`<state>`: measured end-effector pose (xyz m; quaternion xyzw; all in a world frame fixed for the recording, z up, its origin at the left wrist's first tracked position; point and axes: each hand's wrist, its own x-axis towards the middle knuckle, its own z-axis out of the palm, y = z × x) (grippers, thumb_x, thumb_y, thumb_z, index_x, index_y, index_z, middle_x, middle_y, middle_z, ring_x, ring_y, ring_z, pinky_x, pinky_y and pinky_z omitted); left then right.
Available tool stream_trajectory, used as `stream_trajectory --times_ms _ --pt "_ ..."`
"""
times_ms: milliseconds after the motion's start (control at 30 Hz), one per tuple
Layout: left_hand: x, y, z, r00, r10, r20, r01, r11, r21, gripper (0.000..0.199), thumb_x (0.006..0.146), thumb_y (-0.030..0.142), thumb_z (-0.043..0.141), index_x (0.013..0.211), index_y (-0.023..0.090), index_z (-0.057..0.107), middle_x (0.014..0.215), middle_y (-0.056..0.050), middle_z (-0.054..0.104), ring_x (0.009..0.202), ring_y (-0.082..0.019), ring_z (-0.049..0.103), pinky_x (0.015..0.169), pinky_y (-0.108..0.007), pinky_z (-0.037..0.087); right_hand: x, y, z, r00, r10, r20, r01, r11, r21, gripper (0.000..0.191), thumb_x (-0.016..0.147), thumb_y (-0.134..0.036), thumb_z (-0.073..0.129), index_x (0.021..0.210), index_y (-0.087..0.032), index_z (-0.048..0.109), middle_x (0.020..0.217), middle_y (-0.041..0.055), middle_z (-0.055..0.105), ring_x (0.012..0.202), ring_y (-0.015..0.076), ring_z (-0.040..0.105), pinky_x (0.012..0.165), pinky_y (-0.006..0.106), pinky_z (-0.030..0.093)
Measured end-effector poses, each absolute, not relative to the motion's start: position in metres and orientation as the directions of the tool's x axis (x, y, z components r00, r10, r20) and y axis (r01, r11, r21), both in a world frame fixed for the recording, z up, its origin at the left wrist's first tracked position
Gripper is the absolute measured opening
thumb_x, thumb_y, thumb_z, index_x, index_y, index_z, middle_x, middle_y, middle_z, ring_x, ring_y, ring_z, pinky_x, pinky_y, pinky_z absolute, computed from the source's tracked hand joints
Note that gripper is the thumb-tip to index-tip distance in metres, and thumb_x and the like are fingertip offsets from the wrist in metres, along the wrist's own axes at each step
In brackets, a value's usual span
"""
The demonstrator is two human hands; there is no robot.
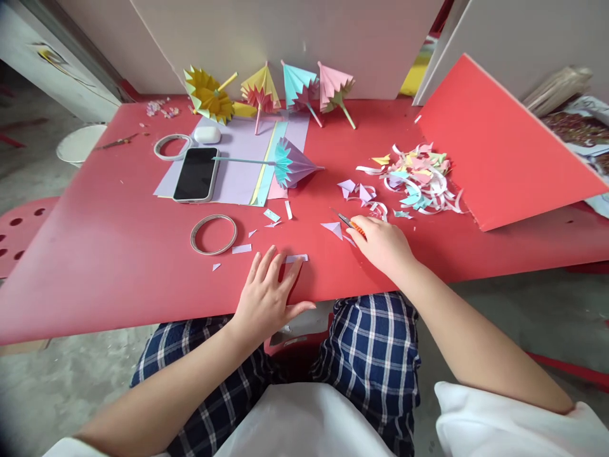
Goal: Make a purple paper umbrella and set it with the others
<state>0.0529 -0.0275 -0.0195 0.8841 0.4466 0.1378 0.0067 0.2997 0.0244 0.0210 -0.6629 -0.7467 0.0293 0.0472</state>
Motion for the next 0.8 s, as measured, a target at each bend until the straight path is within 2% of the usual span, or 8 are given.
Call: stream_trajectory --times_ms 200,300,367,433,500,633,700,800 --pt "0.079 -0.022 -0.012 0.597 0.765 0.243 0.75 -0.639 0.172 0.074 0.081 0.064 0.034 0.128 0.008 0.044 0.121 -0.014 0.054 0.124 -0.032 0.036 0.107 -0.05 0.022 0.307 0.028 0.015 -0.099 0.994 0.043 0.993 0.096 0.068 0.035 0.088 -0.044 0.038 0.111 -0.023 0.054 0.106 0.0085 0.059 0.078 0.021 0.059 0.05 0.027 0.032" --pt "0.069 -0.011 -0.003 0.551 0.785 0.283 0.765 -0.61 0.206 0.054 0.086 0.053 0.039 0.119 0.013 0.052 0.123 -0.012 0.053 0.122 -0.028 0.04 0.105 -0.046 0.027 0.309 0.028 0.01 -0.121 0.99 0.077 0.989 0.114 0.099 0.036 0.089 -0.042 0.037 0.111 -0.02 0.055 0.103 0.0106 0.058 0.083 0.0234 0.058 0.052 0.028 0.036" --pt "0.044 0.0 0.002 0.45 0.831 0.329 0.818 -0.531 0.223 0.037 0.089 0.041 0.04 0.108 0.015 0.059 0.123 -0.012 0.053 0.117 -0.025 0.044 0.101 -0.043 0.033 0.309 0.027 0.009 -0.147 0.98 0.134 0.986 0.134 0.103 0.037 0.089 -0.04 0.038 0.113 -0.017 0.055 0.102 0.0125 0.058 0.09 0.0261 0.056 0.059 0.031 0.041" --pt "0.01 0.01 0.006 0.3 0.875 0.381 0.875 -0.411 0.256 0.03 0.09 0.031 0.039 0.105 0.016 0.061 0.113 -0.011 0.058 0.106 -0.023 0.05 0.093 -0.039 0.041 0.307 0.025 0.01 -0.169 0.963 0.211 0.985 0.157 0.071 0.039 0.089 -0.037 0.04 0.116 -0.014 0.055 0.105 0.0142 0.057 0.096 0.0279 0.053 0.069 0.036 0.044" --pt "-0.026 0.017 0.008 0.19 0.912 0.363 0.911 -0.302 0.282 0.03 0.09 0.027 0.038 0.109 0.018 0.059 0.108 -0.009 0.06 0.1 -0.023 0.052 0.086 -0.04 0.044 0.299 0.023 0.009 -0.185 0.937 0.295 0.979 0.201 -0.022 0.036 0.089 -0.032 0.04 0.116 -0.012 0.055 0.107 0.0139 0.057 0.098 0.0265 0.052 0.079 0.038 0.044" --pt "-0.07 0.019 0.004 0.28 0.938 0.203 0.902 -0.329 0.279 0.029 0.089 0.026 0.039 0.107 0.021 0.061 0.106 -0.007 0.06 0.098 -0.023 0.052 0.083 -0.037 0.045 0.266 0.018 0.001 -0.277 0.866 0.417 0.886 0.398 -0.238 0.026 0.088 -0.023 0.044 0.105 -0.016 0.062 0.099 0.0085 0.062 0.094 0.0209 0.054 0.087 0.035 0.044" --pt "-0.076 0.018 0.0 0.303 0.935 0.183 0.893 -0.346 0.289 0.028 0.088 0.026 0.04 0.104 0.022 0.062 0.105 -0.006 0.06 0.097 -0.022 0.052 0.082 -0.035 0.046 0.25 0.014 -0.006 -0.349 0.843 0.41 0.833 0.48 -0.276 0.024 0.087 -0.02 0.046 0.102 -0.017 0.064 0.096 0.0075 0.062 0.094 0.0203 0.053 0.086 0.034 0.045" --pt "-0.077 0.019 -0.006 0.253 0.937 0.241 0.907 -0.317 0.278 0.023 0.086 0.024 0.043 0.092 0.021 0.065 0.096 -0.006 0.063 0.091 -0.021 0.054 0.081 -0.035 0.045 0.235 0.009 -0.016 -0.392 0.837 0.383 0.81 0.511 -0.288 0.022 0.085 -0.018 0.048 0.095 -0.018 0.067 0.088 0.0067 0.062 0.085 0.0197 0.053 0.079 0.034 0.047"
